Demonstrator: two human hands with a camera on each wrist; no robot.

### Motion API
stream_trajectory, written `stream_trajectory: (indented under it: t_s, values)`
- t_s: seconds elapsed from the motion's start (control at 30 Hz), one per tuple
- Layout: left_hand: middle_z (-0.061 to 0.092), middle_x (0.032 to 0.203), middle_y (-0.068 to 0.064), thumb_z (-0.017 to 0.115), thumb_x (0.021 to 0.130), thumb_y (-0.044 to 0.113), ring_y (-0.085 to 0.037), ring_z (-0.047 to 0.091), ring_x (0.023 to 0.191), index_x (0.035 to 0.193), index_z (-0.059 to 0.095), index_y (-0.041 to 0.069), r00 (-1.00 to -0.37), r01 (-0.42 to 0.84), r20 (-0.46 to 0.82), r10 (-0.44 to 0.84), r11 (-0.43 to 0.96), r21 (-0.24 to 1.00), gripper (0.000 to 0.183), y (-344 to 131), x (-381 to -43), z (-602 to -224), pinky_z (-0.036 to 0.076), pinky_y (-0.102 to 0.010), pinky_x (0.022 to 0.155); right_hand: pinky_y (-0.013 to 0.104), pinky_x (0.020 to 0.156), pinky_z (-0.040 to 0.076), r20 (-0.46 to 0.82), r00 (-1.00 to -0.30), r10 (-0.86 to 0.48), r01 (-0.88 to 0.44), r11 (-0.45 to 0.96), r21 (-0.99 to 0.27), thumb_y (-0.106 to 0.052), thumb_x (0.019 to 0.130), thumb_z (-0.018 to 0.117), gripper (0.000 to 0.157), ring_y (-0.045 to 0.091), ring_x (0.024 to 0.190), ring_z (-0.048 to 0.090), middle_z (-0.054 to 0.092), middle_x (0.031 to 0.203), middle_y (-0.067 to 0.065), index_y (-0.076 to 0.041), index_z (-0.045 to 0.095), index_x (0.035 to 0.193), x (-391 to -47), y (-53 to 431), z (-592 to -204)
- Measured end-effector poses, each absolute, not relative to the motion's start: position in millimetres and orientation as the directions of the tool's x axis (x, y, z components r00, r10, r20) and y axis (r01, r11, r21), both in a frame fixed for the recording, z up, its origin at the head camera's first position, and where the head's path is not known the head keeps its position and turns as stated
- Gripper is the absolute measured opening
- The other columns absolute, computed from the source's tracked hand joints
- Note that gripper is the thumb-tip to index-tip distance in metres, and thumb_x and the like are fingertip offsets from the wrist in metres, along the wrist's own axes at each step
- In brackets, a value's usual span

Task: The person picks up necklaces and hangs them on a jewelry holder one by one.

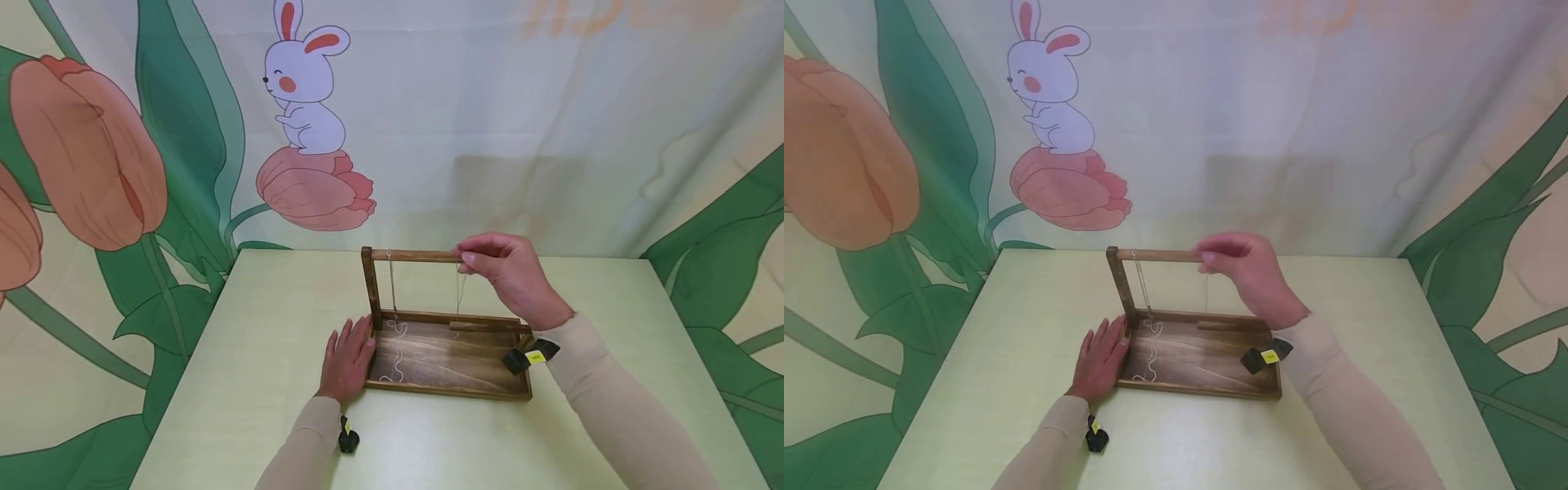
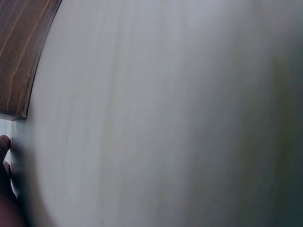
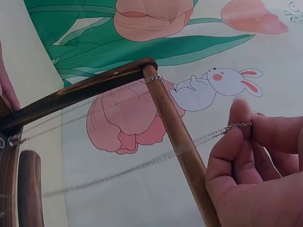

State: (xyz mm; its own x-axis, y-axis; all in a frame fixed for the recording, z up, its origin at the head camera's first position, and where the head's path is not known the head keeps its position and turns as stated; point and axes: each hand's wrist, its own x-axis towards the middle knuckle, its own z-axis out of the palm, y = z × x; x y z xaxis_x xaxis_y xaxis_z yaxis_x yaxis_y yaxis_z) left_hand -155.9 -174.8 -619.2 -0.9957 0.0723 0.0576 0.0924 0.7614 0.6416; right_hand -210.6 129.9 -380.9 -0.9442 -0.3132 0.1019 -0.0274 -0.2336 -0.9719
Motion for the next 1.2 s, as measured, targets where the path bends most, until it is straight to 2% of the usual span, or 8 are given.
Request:
stream_trajectory:
  t_s: [0.03,0.2,0.3,0.57,0.8,1.2]
  values:
    - [0.034,0.172,0.0,0.032,0.112,0.046,-0.029,0.019,0.164,0.166,0.028,0.027,-0.996,0.093,0.057,0.074,0.761,0.642,0.057,-174.6,-156.0,-618.7,0.005,-0.053,0.134,0.027,0.088,0.064,0.102,-0.945,-0.311,-0.031,-0.225,-0.974,0.007,0.097,0.064,0.022,0.013,0.083,0.076,0.08,0.1,0.001,-0.007,0.078,0.104,-210.0,132.3,-379.9]
    - [0.033,0.172,-0.002,0.034,0.112,0.043,-0.031,0.019,0.164,0.166,0.028,0.026,-0.996,0.094,0.059,0.074,0.763,0.64,0.057,-174.2,-156.2,-619.3,0.005,-0.055,0.134,0.027,0.089,0.064,0.117,-0.947,-0.299,-0.064,-0.181,-0.981,0.002,0.097,0.069,0.014,0.014,0.086,0.078,0.08,0.099,0.001,-0.003,0.077,0.107,-207.9,144.6,-377.4]
    - [0.034,0.172,-0.002,0.035,0.112,0.042,-0.031,0.019,0.164,0.166,0.029,0.026,-0.995,0.095,0.064,0.071,0.763,0.639,0.056,-174.8,-156.2,-620.3,0.005,-0.055,0.134,0.027,0.088,0.064,0.127,-0.95,-0.286,-0.08,-0.17,-0.982,0.0,0.096,0.071,0.012,0.013,0.086,0.079,0.08,0.098,0.002,-0.005,0.078,0.105,-207.6,151.3,-377.5]
    - [0.035,0.171,-0.003,0.036,0.112,0.042,-0.031,0.02,0.163,0.165,0.031,0.026,-0.996,0.088,0.063,0.062,0.758,0.646,0.056,-175.3,-155.9,-618.9,0.005,-0.055,0.134,0.028,0.09,0.064,0.159,-0.957,-0.243,-0.11,-0.201,-0.973,0.002,0.096,0.071,0.014,0.013,0.088,0.08,0.08,0.099,0.002,-0.005,0.079,0.105,-205.0,166.2,-377.1]
    - [0.034,0.172,-0.003,0.036,0.112,0.042,-0.031,0.019,0.164,0.166,0.029,0.027,-0.996,0.086,0.053,0.068,0.751,0.655,0.056,-174.9,-156.0,-615.9,0.004,-0.055,0.134,0.03,0.092,0.064,0.193,-0.953,-0.232,-0.139,-0.228,-0.964,0.004,0.095,0.071,0.016,0.016,0.09,0.08,0.08,0.1,0.003,0.005,0.076,0.11,-204.4,179.7,-375.1]
    - [0.033,0.172,0.0,0.034,0.112,0.045,-0.029,0.018,0.164,0.166,0.029,0.028,-0.997,0.077,0.041,0.066,0.762,0.644,0.057,-175.4,-156.2,-617.8,0.003,-0.053,0.134,0.024,0.086,0.064,0.183,-0.963,-0.2,-0.123,-0.279,-0.952,0.005,0.094,0.071,0.018,0.015,0.09,0.08,0.082,0.102,0.004,0.003,0.078,0.11,-202.3,201.6,-373.2]
